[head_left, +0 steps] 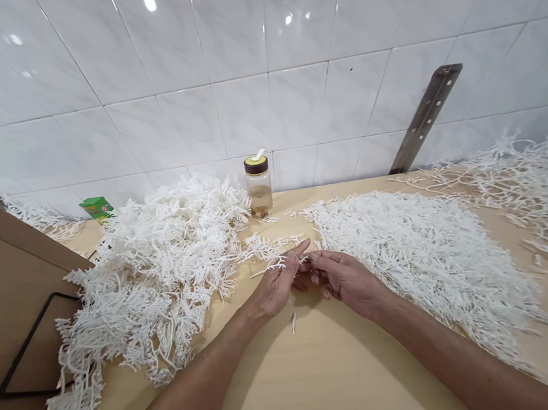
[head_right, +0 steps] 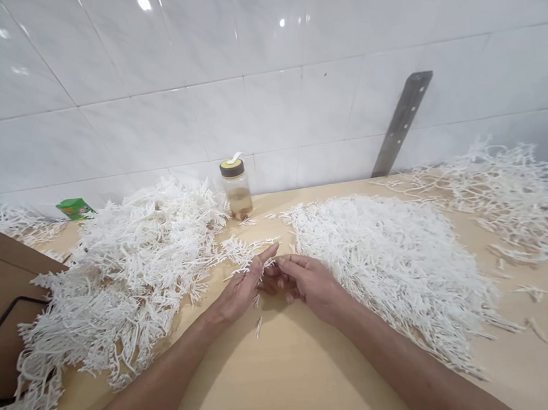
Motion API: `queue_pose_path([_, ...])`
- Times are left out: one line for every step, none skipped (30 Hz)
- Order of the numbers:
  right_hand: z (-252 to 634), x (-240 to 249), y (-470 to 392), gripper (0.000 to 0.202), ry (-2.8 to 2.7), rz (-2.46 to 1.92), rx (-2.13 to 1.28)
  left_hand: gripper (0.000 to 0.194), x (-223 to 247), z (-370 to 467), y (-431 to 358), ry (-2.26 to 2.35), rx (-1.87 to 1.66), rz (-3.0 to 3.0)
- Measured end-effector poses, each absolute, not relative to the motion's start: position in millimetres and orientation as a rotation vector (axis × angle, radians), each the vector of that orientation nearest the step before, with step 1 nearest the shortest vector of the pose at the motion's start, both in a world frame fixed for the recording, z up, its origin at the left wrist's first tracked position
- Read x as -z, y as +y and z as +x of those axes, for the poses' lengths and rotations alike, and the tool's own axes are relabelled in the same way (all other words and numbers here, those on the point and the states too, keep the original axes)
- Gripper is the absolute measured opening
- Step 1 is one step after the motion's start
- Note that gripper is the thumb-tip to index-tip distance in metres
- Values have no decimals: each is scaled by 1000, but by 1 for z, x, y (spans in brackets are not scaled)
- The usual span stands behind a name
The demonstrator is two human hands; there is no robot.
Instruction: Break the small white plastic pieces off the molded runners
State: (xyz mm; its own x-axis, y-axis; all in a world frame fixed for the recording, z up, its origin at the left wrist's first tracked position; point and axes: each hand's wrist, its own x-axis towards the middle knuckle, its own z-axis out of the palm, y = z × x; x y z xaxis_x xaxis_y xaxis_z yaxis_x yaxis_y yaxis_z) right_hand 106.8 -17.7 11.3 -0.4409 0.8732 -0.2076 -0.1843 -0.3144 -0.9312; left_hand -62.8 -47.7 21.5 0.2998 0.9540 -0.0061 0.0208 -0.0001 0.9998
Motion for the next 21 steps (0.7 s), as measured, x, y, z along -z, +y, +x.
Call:
queue_pose_path([107, -12, -18, 37, -1153, -967, -1861, 64, -22, -63, -48, 984, -955, 1334])
queue_pose_path([106, -13, -19, 37, -1144, -954, -1882, 65, -22, -63, -48, 970, -941, 1317])
queue_pose_path([106, -14, -19, 38, -1137, -936, -1902, 67, -22, -63, -48, 956, -928, 1304])
queue_pose_path([106, -15, -20, 38, -1129, -915, -1923, 68, -23, -63, -48, 942, -918, 1294])
queue_pose_path([106, -15, -20, 38, -1118, -898, -1938, 68, -23, -63, -48, 932, -915, 1286])
queue_pose_path([106, -15, -20, 38, -1104, -887, -1948, 69, -24, -63, -48, 925, -914, 1281])
queue_pose_path([106, -15, -20, 38, -1089, -882, -1952, 69, -24, -63, -48, 924, -914, 1280])
queue_pose_path([106, -15, -21, 38, -1077, -882, -1949, 69, -25, -62, -48, 930, -916, 1281])
queue_pose_path([105, -15, -21, 38, -1072, -885, -1939, 69, -24, -62, -48, 941, -920, 1286])
queue_pose_path([105, -14, -21, 38, -1074, -892, -1921, 68, -24, -62, -48, 952, -926, 1293])
queue_pose_path([105, -14, -20, 38, -1085, -899, -1898, 68, -23, -62, -48, 960, -935, 1300])
queue_pose_path([105, -14, -20, 40, -1105, -903, -1874, 68, -21, -62, -47, 962, -944, 1306])
queue_pose_path([106, -13, -20, 44, -1131, -902, -1849, 67, -20, -62, -47, 957, -952, 1310])
queue_pose_path([106, -13, -20, 48, -1159, -895, -1830, 67, -18, -62, -46, 950, -958, 1310])
queue_pose_path([107, -13, -19, 51, -1185, -888, -1817, 66, -17, -62, -45, 943, -961, 1305])
queue_pose_path([108, -12, -19, 52, -1208, -880, -1812, 66, -15, -62, -44, 938, -964, 1293])
queue_pose_path([109, -12, -18, 50, -1227, -867, -1817, 67, -15, -62, -43, 935, -971, 1273])
queue_pose_path([110, -11, -18, 48, -1240, -853, -1829, 67, -14, -63, -43, 933, -982, 1245])
queue_pose_path([110, -11, -18, 46, -1251, -837, -1848, 67, -14, -63, -42, 931, -999, 1213])
queue_pose_path([111, -11, -18, 44, -1257, -819, -1866, 67, -14, -63, -41, 929, -1014, 1179])
queue_pose_path([111, -11, -18, 43, -1259, -802, -1880, 67, -14, -64, -41, 928, -1026, 1148])
